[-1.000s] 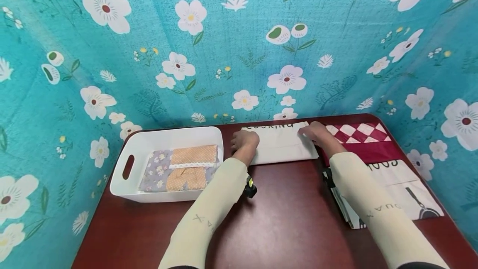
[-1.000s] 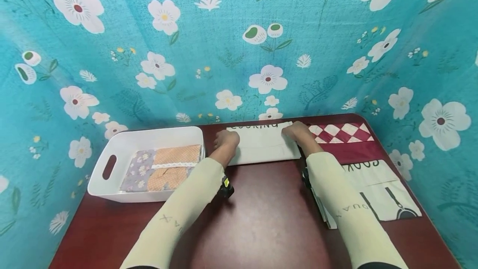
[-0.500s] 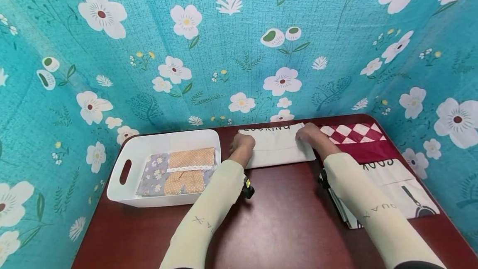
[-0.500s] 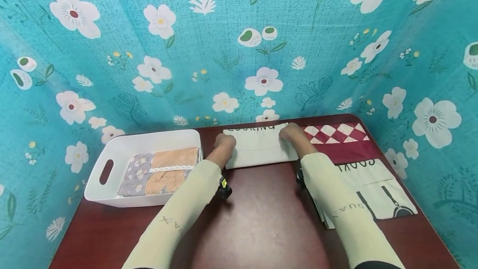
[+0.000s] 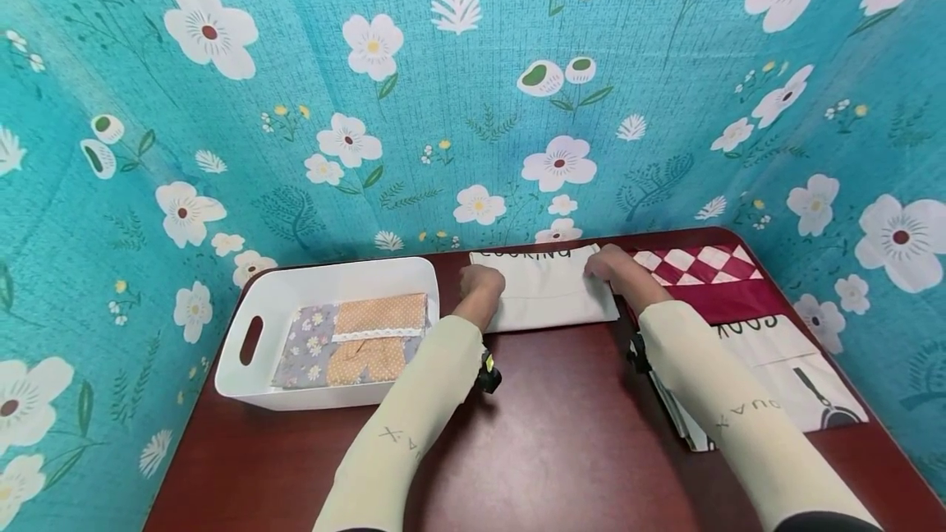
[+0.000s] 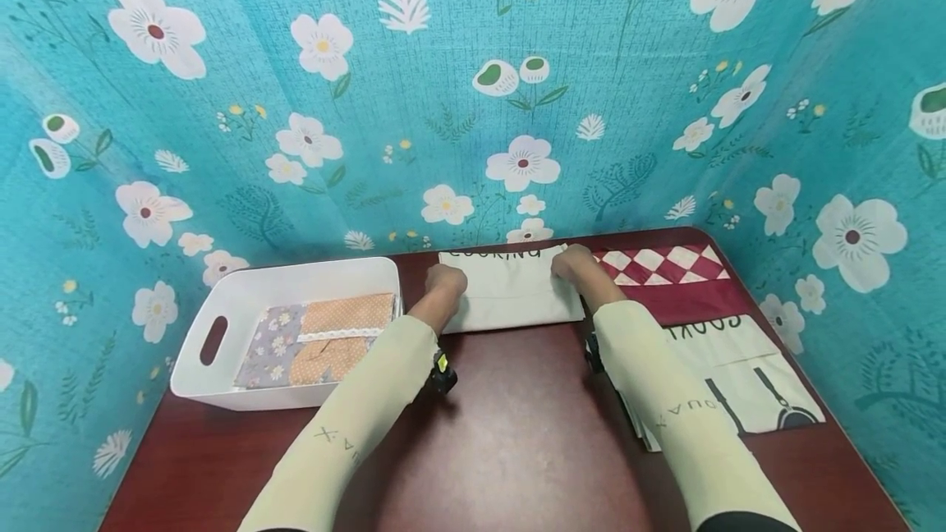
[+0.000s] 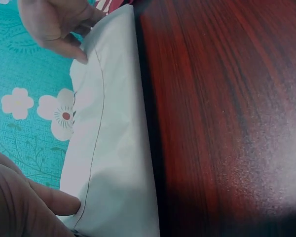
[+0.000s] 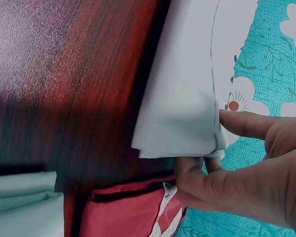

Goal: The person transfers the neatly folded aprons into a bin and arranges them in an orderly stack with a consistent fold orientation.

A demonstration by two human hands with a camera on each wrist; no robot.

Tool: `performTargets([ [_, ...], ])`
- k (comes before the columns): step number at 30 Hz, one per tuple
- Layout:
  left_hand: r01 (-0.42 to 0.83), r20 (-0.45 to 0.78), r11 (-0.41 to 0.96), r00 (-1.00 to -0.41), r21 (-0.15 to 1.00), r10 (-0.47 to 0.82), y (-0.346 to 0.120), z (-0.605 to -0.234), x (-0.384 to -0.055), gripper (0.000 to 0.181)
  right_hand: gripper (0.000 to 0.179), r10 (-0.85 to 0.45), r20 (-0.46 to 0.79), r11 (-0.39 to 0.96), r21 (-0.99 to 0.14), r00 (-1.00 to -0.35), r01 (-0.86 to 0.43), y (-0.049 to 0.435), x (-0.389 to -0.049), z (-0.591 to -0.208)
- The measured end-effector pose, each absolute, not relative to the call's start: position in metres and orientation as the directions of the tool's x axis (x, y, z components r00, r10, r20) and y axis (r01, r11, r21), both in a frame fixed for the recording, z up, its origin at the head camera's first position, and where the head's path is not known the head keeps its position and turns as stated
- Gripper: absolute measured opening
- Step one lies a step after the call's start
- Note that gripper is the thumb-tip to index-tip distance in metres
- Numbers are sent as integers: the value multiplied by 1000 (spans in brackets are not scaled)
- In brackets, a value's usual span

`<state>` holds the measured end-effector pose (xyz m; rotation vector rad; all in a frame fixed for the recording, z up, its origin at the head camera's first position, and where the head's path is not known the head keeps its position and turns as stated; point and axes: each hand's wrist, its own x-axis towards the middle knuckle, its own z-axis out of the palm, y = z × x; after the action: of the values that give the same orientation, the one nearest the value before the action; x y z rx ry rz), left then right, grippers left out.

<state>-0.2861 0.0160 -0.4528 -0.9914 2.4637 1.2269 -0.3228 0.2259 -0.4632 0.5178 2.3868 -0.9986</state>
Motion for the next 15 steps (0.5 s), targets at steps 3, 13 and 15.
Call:
performTargets([
  [3, -656, -469, 425, -749, 624, -468, 15, -453, -285, 61, 57, 133, -588, 659, -549, -798, 514, 227, -323, -464],
  [13, -666, -479, 441, -742, 602, -468, 15, -452, -287, 51, 62, 68, -620, 567, -621, -781, 542, 238, -319, -464],
  [15, -654, -469, 477, -755, 587, -458, 14, -451, -287, 47, 65, 52, -630, 544, -633, -775, 551, 240, -318, -461],
])
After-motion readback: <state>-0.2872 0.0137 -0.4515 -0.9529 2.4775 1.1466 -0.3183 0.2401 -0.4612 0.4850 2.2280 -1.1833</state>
